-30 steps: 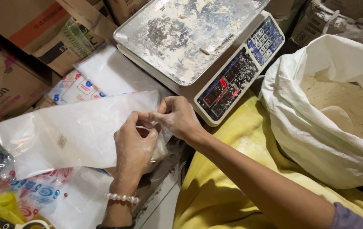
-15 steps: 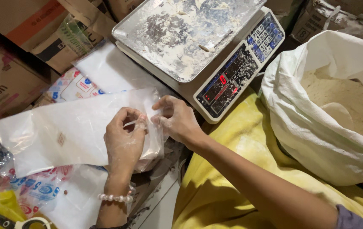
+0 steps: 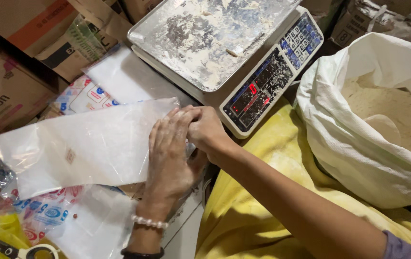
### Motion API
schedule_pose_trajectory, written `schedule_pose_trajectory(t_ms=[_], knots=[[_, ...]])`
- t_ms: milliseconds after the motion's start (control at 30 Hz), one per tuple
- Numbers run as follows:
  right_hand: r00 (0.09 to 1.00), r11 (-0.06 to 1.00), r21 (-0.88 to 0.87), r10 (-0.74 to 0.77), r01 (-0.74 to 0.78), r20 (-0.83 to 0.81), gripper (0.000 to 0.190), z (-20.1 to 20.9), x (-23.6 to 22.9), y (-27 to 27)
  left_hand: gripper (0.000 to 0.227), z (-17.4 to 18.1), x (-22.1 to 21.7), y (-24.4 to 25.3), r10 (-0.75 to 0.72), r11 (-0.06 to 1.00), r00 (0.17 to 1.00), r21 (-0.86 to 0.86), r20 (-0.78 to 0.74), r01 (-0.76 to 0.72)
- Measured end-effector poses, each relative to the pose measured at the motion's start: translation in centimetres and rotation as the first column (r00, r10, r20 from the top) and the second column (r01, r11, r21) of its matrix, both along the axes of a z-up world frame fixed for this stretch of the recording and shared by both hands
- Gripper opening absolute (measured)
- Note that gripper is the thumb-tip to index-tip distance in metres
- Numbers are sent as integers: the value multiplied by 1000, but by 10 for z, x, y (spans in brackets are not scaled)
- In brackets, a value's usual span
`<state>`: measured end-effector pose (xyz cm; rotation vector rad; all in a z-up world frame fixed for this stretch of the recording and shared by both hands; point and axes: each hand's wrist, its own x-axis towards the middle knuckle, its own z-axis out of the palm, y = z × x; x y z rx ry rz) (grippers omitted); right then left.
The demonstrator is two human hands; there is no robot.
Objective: The person scoops flour from a large sack into a small plastic bag using a scoop, weighs the bag on a digital scale, and ties it closed. The process is repeated for multiple bags.
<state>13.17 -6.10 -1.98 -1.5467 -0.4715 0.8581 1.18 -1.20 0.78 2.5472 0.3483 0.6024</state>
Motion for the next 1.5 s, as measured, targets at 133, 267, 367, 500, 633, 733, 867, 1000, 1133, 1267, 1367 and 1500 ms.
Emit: schedule_pose_trajectory(t_ms=[133, 267, 367, 500, 633, 733, 867, 1000, 1133, 1267, 1367, 1500], knots=[[999, 997, 76, 15, -12, -44, 22, -3, -2, -3, 68, -13, 10, 2, 172, 982, 985, 71, 19, -173], [999, 998, 61, 20, -18, -29, 25, 14, 9, -13, 56, -24, 7, 8, 241, 958, 969, -146, -47, -245], [993, 996, 89, -5, 15, -116, 28, 34, 20, -24, 40, -30, 7, 15, 303, 953, 952, 21, -29, -303], [991, 944, 326, -6, 51, -136, 24, 60, 40, -35, 36, -32, -4, 18, 338, 933, 941, 123, 18, -337], [985, 921, 373, -52, 111, -166, 24, 84, 62, -53, 33, -29, -5, 15, 332, 937, 943, 104, 27, -333], [974, 898, 396, -125, 191, -186, 25, 94, 69, -63, 30, -24, 0, 11, 346, 930, 938, 123, 27, -347], [971, 888, 399, -177, 227, -160, 28, 99, 78, -74, 25, -17, 3, 6, 325, 925, 943, 183, 76, -334], [967, 881, 401, -212, 253, -144, 37, 99, 85, -83, 27, -9, 7, 3, 268, 938, 954, 190, 133, -290], [937, 858, 383, -277, 342, -214, 38, 99, 95, -91, 24, 0, 14, -2, 262, 941, 954, 182, 145, -285], [942, 858, 391, -296, 334, -156, 44, 100, 103, -105, 27, 9, 19, -5, 253, 948, 956, 161, 151, -276], [915, 835, 375, -364, 403, -174, 42, 104, 110, -115, 25, 14, 27, -7, 235, 956, 959, 138, 160, -258], [828, 771, 307, -491, 558, -271, 36, 111, 120, -131, 19, 21, 37, -12, 198, 971, 956, 87, 216, -221]])
